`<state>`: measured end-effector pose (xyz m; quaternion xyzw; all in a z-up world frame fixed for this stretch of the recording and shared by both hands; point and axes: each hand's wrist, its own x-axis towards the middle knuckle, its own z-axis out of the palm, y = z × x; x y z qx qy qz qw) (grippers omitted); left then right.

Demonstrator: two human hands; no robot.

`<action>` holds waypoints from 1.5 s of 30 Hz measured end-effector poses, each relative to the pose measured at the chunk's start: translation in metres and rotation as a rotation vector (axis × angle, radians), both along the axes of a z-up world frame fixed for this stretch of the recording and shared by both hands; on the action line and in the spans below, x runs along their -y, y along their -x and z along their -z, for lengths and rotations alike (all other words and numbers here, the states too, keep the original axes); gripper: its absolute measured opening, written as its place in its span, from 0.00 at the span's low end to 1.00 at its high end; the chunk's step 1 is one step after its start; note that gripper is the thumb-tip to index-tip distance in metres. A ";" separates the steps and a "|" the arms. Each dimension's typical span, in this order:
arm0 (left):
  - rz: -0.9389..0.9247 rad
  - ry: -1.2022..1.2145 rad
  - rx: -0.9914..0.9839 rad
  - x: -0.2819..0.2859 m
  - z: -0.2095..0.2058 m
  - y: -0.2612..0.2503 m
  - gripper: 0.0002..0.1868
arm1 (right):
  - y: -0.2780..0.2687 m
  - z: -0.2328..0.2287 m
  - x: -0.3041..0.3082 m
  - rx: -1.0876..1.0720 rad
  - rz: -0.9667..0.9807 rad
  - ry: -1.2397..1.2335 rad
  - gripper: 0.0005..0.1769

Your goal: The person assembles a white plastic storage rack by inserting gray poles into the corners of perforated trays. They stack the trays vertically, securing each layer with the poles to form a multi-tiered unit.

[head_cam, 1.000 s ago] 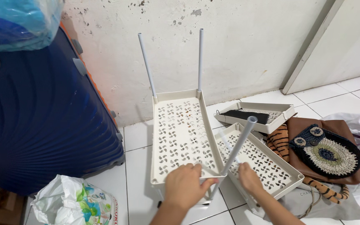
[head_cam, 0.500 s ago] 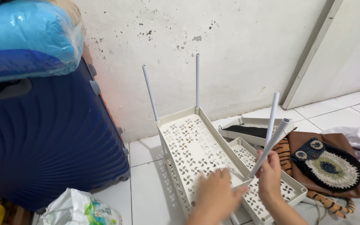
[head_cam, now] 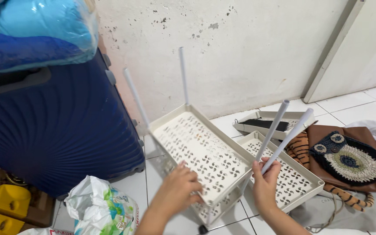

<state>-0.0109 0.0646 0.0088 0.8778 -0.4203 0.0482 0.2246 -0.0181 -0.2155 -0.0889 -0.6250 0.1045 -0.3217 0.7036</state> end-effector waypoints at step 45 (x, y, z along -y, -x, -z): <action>-0.180 0.349 0.146 0.087 0.026 -0.029 0.12 | 0.001 -0.093 0.000 -0.028 -0.256 0.849 0.11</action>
